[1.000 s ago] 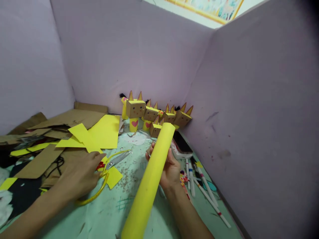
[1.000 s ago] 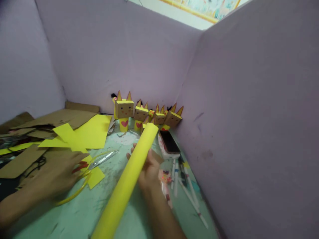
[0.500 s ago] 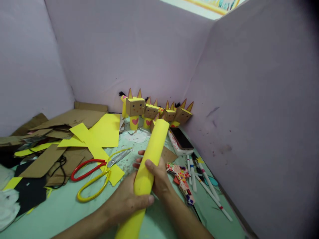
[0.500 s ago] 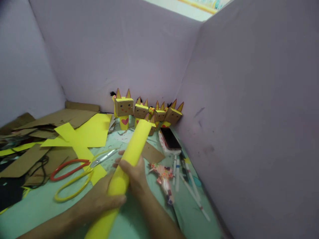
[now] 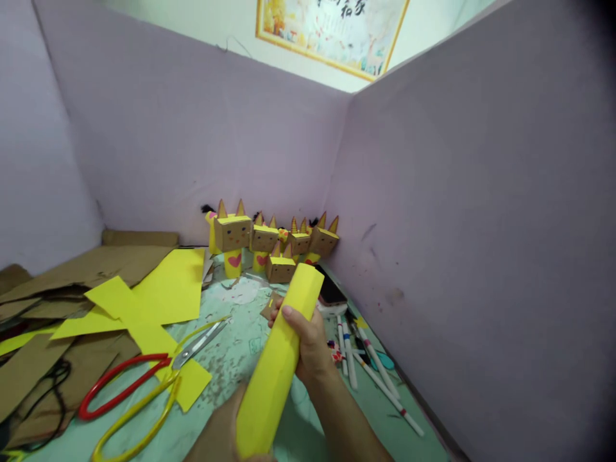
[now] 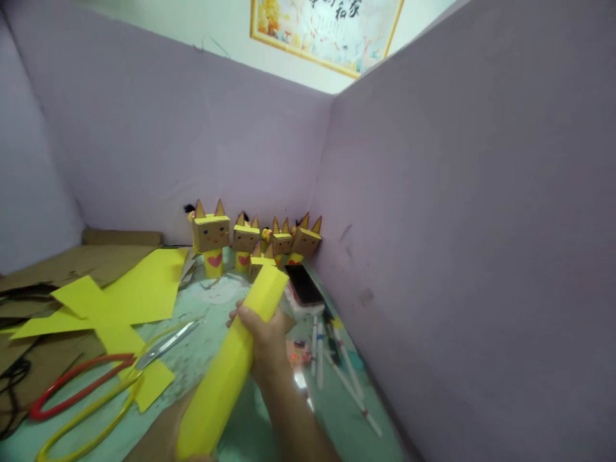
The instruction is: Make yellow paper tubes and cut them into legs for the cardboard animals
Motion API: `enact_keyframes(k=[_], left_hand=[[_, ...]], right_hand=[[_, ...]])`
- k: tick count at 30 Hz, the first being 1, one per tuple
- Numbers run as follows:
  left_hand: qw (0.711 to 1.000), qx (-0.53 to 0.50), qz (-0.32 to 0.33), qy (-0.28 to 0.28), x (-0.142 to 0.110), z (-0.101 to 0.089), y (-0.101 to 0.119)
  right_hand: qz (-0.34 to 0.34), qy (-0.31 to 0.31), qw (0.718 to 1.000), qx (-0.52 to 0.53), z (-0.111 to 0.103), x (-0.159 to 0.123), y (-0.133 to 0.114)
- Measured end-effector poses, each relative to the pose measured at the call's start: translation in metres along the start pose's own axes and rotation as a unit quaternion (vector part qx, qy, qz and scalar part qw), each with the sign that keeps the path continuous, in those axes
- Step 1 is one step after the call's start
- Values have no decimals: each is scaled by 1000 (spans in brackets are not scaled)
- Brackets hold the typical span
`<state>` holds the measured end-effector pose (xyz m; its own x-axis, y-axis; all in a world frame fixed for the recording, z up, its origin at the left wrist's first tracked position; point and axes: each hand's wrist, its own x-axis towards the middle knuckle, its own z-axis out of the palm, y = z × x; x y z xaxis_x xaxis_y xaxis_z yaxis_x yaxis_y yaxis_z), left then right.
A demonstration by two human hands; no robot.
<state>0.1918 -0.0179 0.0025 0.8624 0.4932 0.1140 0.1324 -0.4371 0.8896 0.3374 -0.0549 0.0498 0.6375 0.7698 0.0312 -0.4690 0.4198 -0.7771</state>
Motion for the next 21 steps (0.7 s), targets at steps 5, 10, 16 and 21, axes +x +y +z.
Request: enact_keyframes(k=[5, 10, 16, 21], left_hand=[[999, 35, 14, -33, 1, 3, -3], [993, 32, -70, -92, -6, 4, -9], [989, 12, -127, -70, -10, -7, 6], [984, -88, -134, -74, -3, -27, 21]], right_hand=[[-28, 36, 999, 29, -4, 11, -24], [-48, 74, 993, 73, -12, 25, -36], [-6, 78, 995, 67, -14, 28, -25], [75, 41, 996, 26, 7, -1, 20]])
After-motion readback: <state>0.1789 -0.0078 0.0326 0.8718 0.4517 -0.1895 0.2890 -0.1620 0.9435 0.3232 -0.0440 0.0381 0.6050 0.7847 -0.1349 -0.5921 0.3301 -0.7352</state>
